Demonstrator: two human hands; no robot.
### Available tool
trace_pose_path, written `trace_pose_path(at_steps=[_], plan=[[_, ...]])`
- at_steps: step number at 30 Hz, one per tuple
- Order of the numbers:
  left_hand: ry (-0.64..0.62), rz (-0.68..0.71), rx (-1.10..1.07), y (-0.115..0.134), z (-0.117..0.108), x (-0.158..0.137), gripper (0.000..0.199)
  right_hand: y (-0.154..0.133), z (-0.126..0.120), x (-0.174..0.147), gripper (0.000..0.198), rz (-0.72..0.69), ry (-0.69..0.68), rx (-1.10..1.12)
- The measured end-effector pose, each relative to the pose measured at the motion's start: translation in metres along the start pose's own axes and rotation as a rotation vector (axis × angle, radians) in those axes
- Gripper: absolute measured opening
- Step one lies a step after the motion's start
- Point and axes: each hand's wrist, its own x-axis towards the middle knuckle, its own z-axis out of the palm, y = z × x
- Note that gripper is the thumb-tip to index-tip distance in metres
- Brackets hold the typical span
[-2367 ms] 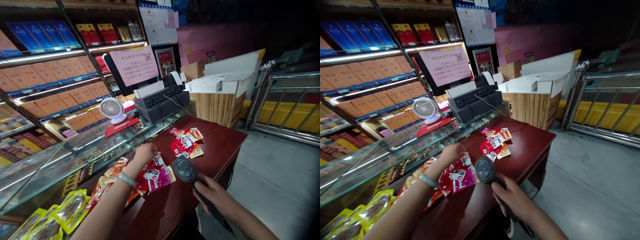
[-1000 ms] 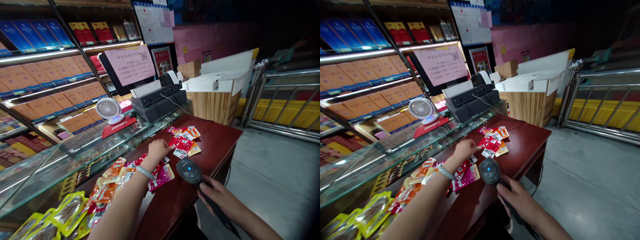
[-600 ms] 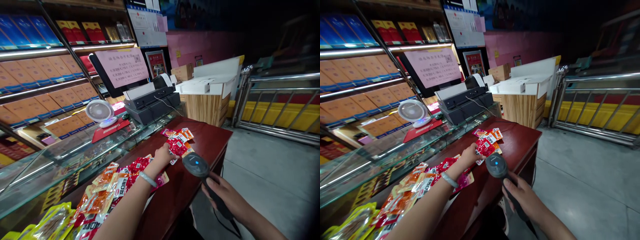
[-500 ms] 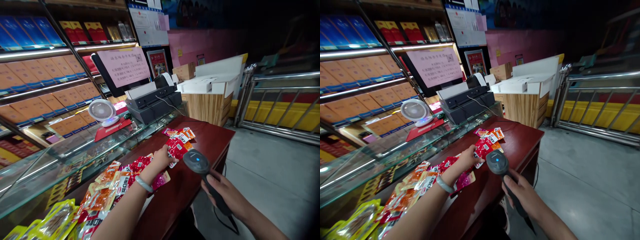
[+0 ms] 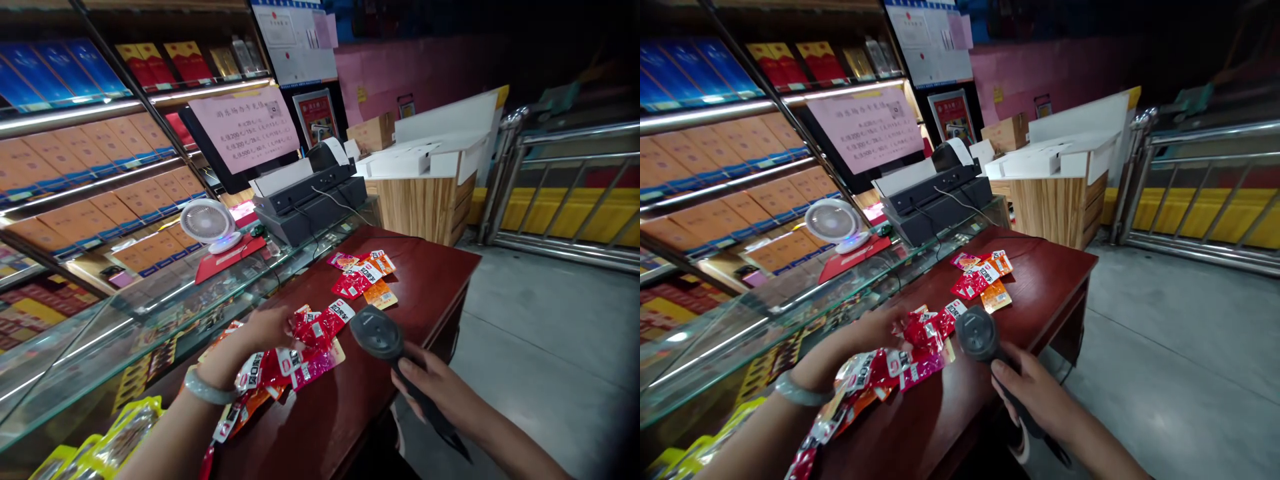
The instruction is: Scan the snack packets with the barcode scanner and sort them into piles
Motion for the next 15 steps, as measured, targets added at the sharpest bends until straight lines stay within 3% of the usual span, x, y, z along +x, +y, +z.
trace_pose_path(at_steps=[2, 4, 9, 12, 15], plan=[[0.061, -0.032, 0.022, -0.006, -0.006, 0.008, 0.05, 0.001, 0.0, 0.002, 0.058, 0.001, 0.005, -0.006], [0.163, -0.039, -0.03, 0.003, -0.004, 0.026, 0.047, 0.003, -0.001, 0.002, 0.06, 0.009, 0.02, -0.012], [0.358, 0.157, -0.212, 0.069, 0.023, 0.097, 0.043, 0.007, -0.006, -0.002, 0.065, 0.029, 0.112, 0.005], [0.38, 0.107, -0.182, 0.103, 0.03, 0.131, 0.054, 0.009, -0.009, -0.009, 0.07, 0.058, 0.172, 0.011], [0.342, 0.038, -0.148, 0.116, 0.029, 0.148, 0.061, 0.009, -0.011, -0.016, 0.071, 0.062, 0.216, -0.001]])
